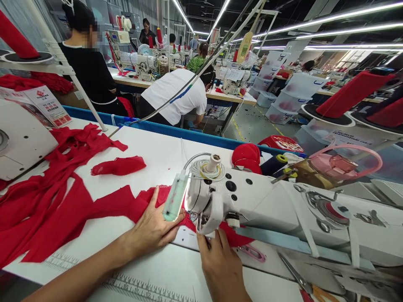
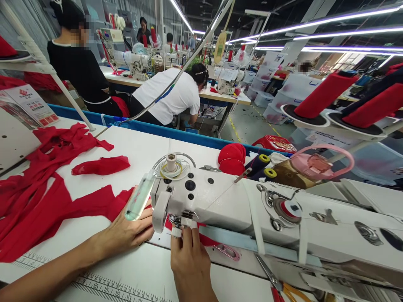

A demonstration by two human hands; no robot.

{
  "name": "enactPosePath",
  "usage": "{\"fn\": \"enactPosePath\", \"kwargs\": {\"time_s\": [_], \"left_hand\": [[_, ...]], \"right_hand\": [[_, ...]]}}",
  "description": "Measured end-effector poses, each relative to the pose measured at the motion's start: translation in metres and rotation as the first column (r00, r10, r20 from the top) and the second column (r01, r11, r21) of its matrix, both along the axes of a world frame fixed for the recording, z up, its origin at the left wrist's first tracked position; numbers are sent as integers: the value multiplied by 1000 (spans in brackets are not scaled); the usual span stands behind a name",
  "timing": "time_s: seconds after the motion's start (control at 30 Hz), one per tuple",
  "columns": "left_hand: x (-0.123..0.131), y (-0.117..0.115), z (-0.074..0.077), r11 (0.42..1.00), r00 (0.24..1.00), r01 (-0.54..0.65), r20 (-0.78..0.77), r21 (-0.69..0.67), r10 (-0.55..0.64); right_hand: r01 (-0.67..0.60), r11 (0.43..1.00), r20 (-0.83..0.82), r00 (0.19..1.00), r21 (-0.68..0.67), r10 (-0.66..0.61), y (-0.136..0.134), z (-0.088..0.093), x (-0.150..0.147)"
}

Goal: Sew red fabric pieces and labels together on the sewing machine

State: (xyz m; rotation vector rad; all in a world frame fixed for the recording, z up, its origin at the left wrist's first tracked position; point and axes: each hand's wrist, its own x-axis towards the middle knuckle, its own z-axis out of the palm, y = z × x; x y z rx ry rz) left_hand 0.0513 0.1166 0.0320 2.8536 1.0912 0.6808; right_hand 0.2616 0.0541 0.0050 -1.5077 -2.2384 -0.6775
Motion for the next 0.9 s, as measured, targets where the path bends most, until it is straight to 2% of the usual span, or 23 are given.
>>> {"fn": "enactPosePath", "kwargs": {"time_s": [0.13,0.3,0.4,0.5,0.6,0.73,0.8,0.9], "left_hand": [[-2,5,3,1000,999,21,30,-2,-21],[-3,10,5,999,998,51,32,12,-51],[4,2,2,999,999,34,-20,32,-34],[12,-12,-8,997,995,-57,-75,57,61],[10,-23,-15,987,985,-163,-57,13,164],[-4,-25,-12,972,990,-144,-25,-186,142],[-9,-24,-9,968,991,-136,-44,-210,130],[-9,-21,-9,972,986,-156,-83,-176,143]], "right_hand": [[-81,993,-17,997,-86,80,-7,9,25],[-125,991,-23,992,-40,124,-6,12,63],[-122,992,-22,992,-45,121,1,14,72],[-150,985,-6,989,-80,150,9,16,70],[-155,968,38,985,-195,166,16,18,66],[-137,936,62,984,-323,165,18,27,60],[-178,923,27,980,-340,199,15,36,54],[-217,857,-62,975,-467,213,6,52,41]]}}
